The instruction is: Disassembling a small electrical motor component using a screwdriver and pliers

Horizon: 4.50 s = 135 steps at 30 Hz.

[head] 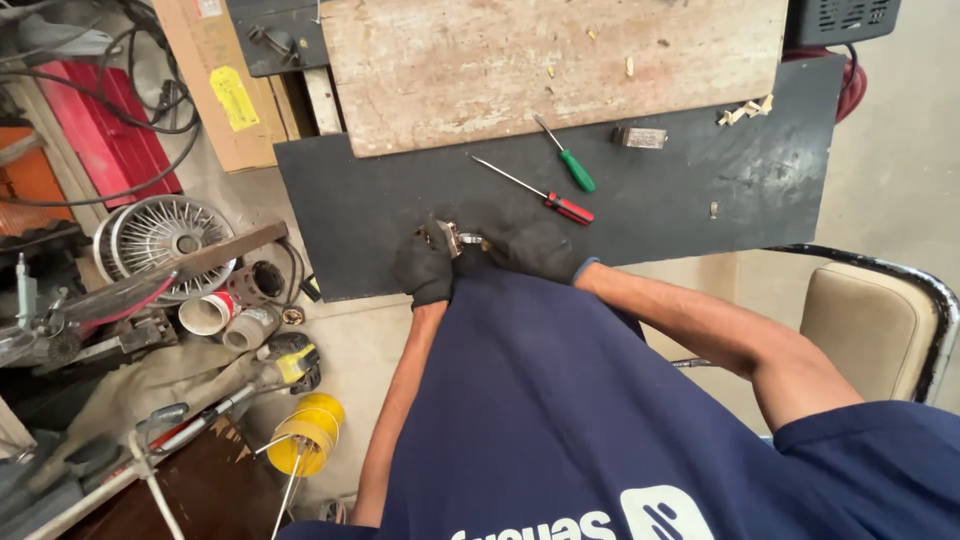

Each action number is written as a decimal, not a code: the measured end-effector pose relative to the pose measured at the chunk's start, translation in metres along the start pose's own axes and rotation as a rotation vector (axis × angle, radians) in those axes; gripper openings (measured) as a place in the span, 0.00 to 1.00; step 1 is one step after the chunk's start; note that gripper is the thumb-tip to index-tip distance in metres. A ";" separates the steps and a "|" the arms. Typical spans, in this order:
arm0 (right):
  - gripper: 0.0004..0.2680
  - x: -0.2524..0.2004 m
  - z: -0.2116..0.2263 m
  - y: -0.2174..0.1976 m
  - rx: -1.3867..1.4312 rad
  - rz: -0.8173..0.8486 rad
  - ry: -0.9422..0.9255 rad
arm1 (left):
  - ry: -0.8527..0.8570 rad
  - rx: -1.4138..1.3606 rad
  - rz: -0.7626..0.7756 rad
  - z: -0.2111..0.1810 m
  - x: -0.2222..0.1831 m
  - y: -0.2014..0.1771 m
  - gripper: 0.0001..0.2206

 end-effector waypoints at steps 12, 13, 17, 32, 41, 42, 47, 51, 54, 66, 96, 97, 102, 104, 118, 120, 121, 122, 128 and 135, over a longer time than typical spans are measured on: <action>0.15 0.014 0.010 0.004 0.014 0.279 0.164 | 0.458 0.227 -0.027 0.064 -0.075 0.173 0.20; 0.15 0.010 0.004 0.024 0.011 0.285 0.166 | 0.456 0.222 -0.022 0.060 -0.072 0.172 0.20; 0.09 0.004 0.004 0.054 -0.049 0.186 0.050 | 0.392 0.283 0.086 0.064 -0.075 0.180 0.22; 0.14 0.014 0.038 -0.032 -0.096 0.087 -0.016 | -0.149 -0.168 0.219 0.039 -0.027 0.058 0.27; 0.14 -0.001 0.014 0.018 -0.095 0.054 -0.128 | 0.201 0.136 0.143 0.043 -0.080 0.130 0.20; 0.15 0.000 0.010 0.022 -0.100 0.045 -0.127 | 0.337 0.177 0.135 0.040 -0.092 0.160 0.23; 0.17 -0.017 0.004 0.032 -0.093 0.052 -0.126 | 0.167 0.038 0.059 0.009 -0.051 0.066 0.21; 0.17 -0.002 0.004 0.010 0.326 0.093 -0.200 | -0.114 -0.171 0.073 0.034 -0.044 0.067 0.23; 0.20 0.035 0.022 -0.085 0.336 0.094 -0.120 | -0.148 -0.046 0.056 0.012 -0.013 0.026 0.27; 0.14 0.024 0.023 -0.079 0.230 -0.170 -0.352 | 0.521 0.744 -0.503 0.077 -0.074 0.154 0.19; 0.08 -0.016 0.029 0.013 0.215 0.244 -0.037 | -0.342 -0.674 0.523 0.083 0.002 -0.030 0.31; 0.08 -0.013 0.026 0.017 0.208 0.253 -0.044 | -0.354 -0.683 0.522 0.093 0.002 -0.012 0.31; 0.06 -0.038 0.013 0.000 0.755 0.595 0.619 | -0.344 -0.625 0.331 0.103 0.020 0.030 0.26; 0.04 -0.051 -0.014 0.046 0.829 0.614 0.653 | -0.329 -0.610 0.313 0.089 0.029 0.028 0.24; 0.24 -0.029 0.049 0.019 0.368 0.572 0.436 | -0.125 -0.416 0.128 0.049 0.050 0.041 0.18; 0.25 -0.028 0.053 0.028 0.191 0.629 0.458 | -0.087 -0.469 0.087 0.045 0.050 0.031 0.21; 0.25 -0.029 0.054 0.027 0.190 0.634 0.462 | -0.089 -0.472 0.093 0.044 0.049 0.029 0.21; 0.21 -0.028 0.055 0.024 0.111 0.624 0.455 | -0.087 -0.475 0.090 0.044 0.049 0.025 0.20; 0.14 -0.013 0.079 -0.006 -0.084 0.637 0.523 | 0.013 -0.462 -0.053 0.038 0.051 -0.005 0.19; 0.12 0.015 0.098 -0.029 -0.170 0.687 0.516 | 0.039 -0.460 -0.140 0.033 0.051 -0.018 0.18</action>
Point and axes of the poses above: each hand's wrist, its own x-axis towards the middle knuckle, its own y-axis out of the palm, z = x × y, the point moved 10 cm from there along x, towards the middle knuckle, and after that the axes turned 2 degrees about y, right-handed, at the moved point
